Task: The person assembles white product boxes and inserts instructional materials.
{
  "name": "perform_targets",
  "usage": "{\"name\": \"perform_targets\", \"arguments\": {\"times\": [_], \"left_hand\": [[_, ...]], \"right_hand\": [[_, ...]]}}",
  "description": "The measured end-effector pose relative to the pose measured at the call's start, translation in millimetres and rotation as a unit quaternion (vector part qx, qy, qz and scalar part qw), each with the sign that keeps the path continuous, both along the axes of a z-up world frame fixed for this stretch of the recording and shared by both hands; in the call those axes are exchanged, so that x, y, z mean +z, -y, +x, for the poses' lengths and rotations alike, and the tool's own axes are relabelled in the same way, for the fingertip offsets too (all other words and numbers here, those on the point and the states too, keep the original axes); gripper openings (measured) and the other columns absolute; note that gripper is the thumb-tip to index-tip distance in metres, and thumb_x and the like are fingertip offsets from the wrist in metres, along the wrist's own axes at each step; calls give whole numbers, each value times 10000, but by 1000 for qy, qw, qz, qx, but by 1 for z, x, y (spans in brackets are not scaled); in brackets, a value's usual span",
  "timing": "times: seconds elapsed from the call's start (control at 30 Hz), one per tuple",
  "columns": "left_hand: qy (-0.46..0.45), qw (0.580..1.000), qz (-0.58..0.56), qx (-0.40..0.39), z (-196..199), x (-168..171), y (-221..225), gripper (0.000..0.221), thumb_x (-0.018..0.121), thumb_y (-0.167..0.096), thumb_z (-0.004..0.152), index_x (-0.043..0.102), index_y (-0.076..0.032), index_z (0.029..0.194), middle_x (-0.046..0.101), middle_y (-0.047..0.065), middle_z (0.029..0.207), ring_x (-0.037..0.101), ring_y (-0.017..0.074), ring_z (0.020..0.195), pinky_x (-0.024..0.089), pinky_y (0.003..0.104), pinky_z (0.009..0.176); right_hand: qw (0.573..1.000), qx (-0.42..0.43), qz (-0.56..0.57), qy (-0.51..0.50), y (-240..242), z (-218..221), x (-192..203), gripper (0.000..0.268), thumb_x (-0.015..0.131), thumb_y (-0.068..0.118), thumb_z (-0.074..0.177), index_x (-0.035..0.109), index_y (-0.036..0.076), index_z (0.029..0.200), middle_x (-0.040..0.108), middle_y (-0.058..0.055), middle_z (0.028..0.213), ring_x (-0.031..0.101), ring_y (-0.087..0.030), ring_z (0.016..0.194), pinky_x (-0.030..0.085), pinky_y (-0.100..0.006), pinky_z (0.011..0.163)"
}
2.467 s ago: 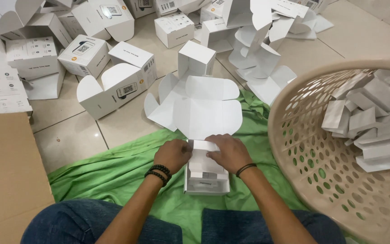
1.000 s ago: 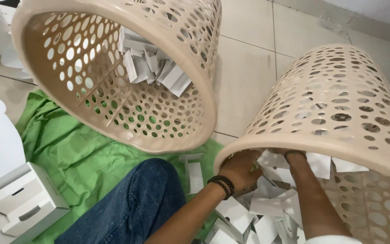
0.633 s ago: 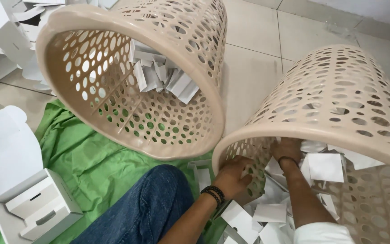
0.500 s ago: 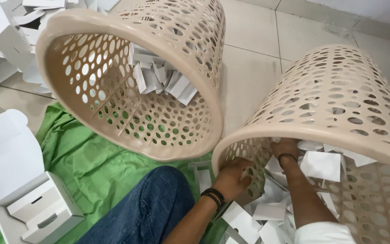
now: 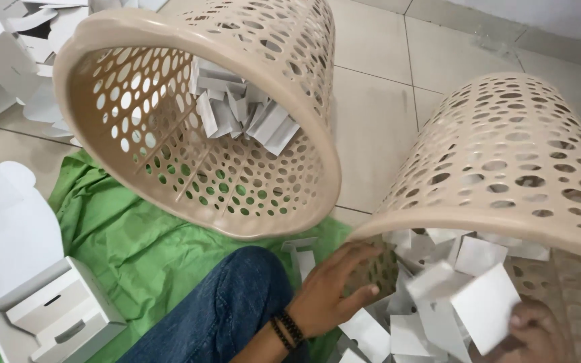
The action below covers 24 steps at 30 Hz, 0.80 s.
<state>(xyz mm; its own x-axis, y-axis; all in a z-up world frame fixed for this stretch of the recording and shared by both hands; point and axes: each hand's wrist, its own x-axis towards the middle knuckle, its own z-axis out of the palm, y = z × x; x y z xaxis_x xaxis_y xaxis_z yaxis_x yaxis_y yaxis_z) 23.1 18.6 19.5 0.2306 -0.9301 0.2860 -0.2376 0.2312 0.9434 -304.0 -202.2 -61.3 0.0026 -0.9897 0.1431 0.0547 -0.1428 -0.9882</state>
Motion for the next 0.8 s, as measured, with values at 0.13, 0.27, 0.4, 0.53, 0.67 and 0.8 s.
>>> {"name": "perform_targets", "arguments": {"times": [0.13,0.27,0.4,0.53,0.67,0.8], "left_hand": [[20,1000,-3,-9,34,19,-47,750,744,-393,879,473,-104,1516,498,146,1557,532,322,1415,509,416,1085],[62,998,-1,-30,73,16,-102,1092,850,-468,765,325,-85,1642,372,158,1690,386,337,1551,385,463,1212],[-22,996,87,5,104,23,-173,1202,846,-568,710,294,-110,1674,415,138,1680,439,305,1528,378,471,1232],[-56,984,116,126,133,25,-253,1174,858,-579,680,339,-125,1630,480,134,1630,508,300,1475,410,488,1204],[-94,946,143,276,154,29,-320,1132,846,-483,661,296,-125,1583,519,166,1546,583,319,1361,470,496,1134],[-116,901,189,372,181,5,-364,1130,787,-378,688,160,-131,1596,481,195,1522,539,319,1330,495,493,1076]], "right_hand": [[963,228,129,60,-49,32,102,110,438,-30,671,420,77,659,719,-160,1005,702,-239,940,590,-396,802],[843,415,194,281,-128,108,100,97,479,38,832,431,60,751,610,-140,936,627,-249,879,542,-412,781],[609,574,274,475,-167,261,95,180,518,108,993,442,44,843,501,-124,868,553,-261,818,496,-429,760],[595,627,284,416,-199,362,51,131,527,111,974,474,55,868,552,-123,885,593,-278,880,509,-437,822],[594,671,335,290,-244,440,17,102,576,138,954,539,65,1014,621,-98,1006,618,-263,975,505,-414,869],[622,724,273,121,-274,487,-15,499,683,229,960,532,66,1407,587,-75,1173,563,-236,1100,455,-431,940]]}}
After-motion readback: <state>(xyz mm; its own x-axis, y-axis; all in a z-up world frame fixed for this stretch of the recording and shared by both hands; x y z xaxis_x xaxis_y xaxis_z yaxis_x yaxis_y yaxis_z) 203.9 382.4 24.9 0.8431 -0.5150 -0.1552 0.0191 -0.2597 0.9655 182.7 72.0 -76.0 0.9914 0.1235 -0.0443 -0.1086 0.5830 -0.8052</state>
